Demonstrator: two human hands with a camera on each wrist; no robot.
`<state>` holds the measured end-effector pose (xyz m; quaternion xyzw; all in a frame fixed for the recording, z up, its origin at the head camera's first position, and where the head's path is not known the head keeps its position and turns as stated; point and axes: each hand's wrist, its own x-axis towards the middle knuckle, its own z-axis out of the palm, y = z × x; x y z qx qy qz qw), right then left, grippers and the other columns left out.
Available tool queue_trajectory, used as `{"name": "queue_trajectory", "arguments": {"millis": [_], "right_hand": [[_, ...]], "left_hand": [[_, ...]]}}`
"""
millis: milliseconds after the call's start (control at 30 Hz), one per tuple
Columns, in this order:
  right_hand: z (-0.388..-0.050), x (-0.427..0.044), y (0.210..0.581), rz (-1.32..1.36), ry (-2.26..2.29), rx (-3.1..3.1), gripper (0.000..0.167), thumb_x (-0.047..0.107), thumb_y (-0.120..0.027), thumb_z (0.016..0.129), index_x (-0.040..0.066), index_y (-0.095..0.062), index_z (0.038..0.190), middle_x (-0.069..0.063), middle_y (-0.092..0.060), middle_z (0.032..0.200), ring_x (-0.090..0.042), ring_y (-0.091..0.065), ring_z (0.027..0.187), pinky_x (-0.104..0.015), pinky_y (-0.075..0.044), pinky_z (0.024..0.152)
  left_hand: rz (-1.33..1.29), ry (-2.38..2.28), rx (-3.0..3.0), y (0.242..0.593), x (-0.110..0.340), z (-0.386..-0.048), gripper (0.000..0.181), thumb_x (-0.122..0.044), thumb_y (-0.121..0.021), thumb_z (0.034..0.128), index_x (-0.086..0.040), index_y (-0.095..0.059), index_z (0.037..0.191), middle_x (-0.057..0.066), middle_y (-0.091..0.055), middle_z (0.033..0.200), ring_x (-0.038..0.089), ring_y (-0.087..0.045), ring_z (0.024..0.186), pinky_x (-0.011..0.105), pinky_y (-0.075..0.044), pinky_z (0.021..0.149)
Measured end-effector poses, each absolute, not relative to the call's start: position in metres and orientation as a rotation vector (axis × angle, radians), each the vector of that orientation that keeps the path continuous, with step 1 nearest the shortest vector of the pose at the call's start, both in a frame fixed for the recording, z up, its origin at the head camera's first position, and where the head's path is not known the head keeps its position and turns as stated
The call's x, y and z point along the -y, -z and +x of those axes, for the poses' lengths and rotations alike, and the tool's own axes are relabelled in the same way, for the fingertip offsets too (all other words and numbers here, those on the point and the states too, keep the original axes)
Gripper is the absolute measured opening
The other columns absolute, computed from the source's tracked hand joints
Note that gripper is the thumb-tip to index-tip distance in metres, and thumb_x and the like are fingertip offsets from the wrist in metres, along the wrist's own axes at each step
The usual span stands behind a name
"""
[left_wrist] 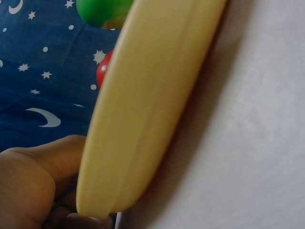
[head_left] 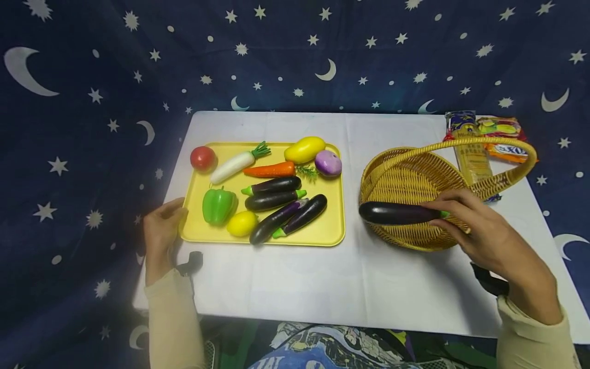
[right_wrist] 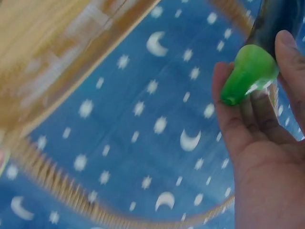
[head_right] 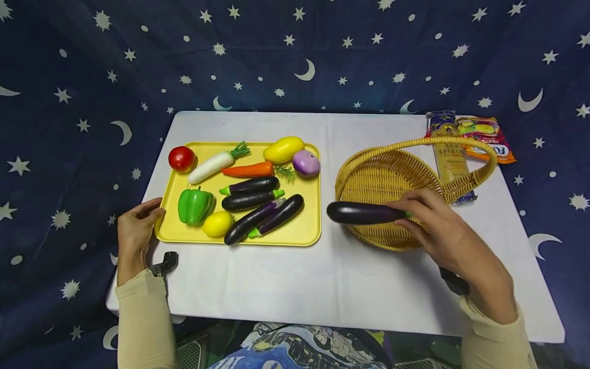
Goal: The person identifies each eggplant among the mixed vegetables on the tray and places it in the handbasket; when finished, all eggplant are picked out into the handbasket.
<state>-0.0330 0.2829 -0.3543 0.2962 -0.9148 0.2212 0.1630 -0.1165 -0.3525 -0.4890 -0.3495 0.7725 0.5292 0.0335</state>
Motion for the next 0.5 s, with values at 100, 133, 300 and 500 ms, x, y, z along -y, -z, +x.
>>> {"name": "queue_trajectory", "arguments": {"millis": [100,133,300,500], "right_hand": [[-0.033,-0.307,0.349,0.771,-0.617,2.595,0.064,0.055,-0.042,0.109,0.003,-0.077,0.119,-0.014,-0.066,0.111,0.020,-0.042,0.113,0.001,-0.039,0.088],[-0.033,-0.314,0.347,0.744,-0.605,2.599,0.066,0.056,-0.042,0.108,0.002,-0.077,0.118,-0.016,-0.066,0.110,0.022,-0.040,0.116,0.003,-0.036,0.090],[-0.045,-0.338,0.345,0.667,-0.556,2.635,0.074,0.060,-0.039,0.102,-0.002,-0.077,0.111,-0.020,-0.063,0.109,0.025,-0.031,0.120,0.006,-0.025,0.096],[-0.082,-0.335,0.352,0.748,-0.506,2.658,0.013,0.004,-0.068,0.100,-0.001,-0.077,0.107,-0.020,-0.063,0.107,-0.011,-0.052,0.104,-0.001,-0.025,0.096]], "left_hand": [[-1.069,-1.629,-2.374,0.488,0.353,-0.116,0.044,-0.018,-0.077,0.0978,-0.024,-0.071,0.141,-0.002,-0.074,0.126,0.007,-0.063,0.110,0.012,-0.055,0.084],[-1.067,-1.633,-2.374,0.488,0.353,-0.116,0.044,-0.018,-0.077,0.0976,-0.024,-0.071,0.141,-0.003,-0.074,0.125,0.007,-0.063,0.109,0.012,-0.055,0.084],[-1.071,-1.700,-2.347,0.491,0.355,-0.116,0.043,-0.015,-0.079,0.0957,-0.021,-0.073,0.138,-0.007,-0.075,0.113,0.006,-0.066,0.105,0.012,-0.057,0.081],[-1.064,-1.720,-2.358,0.493,0.356,-0.117,0.042,-0.014,-0.079,0.0954,-0.020,-0.074,0.137,-0.009,-0.076,0.110,0.006,-0.068,0.103,0.012,-0.058,0.081]]}}
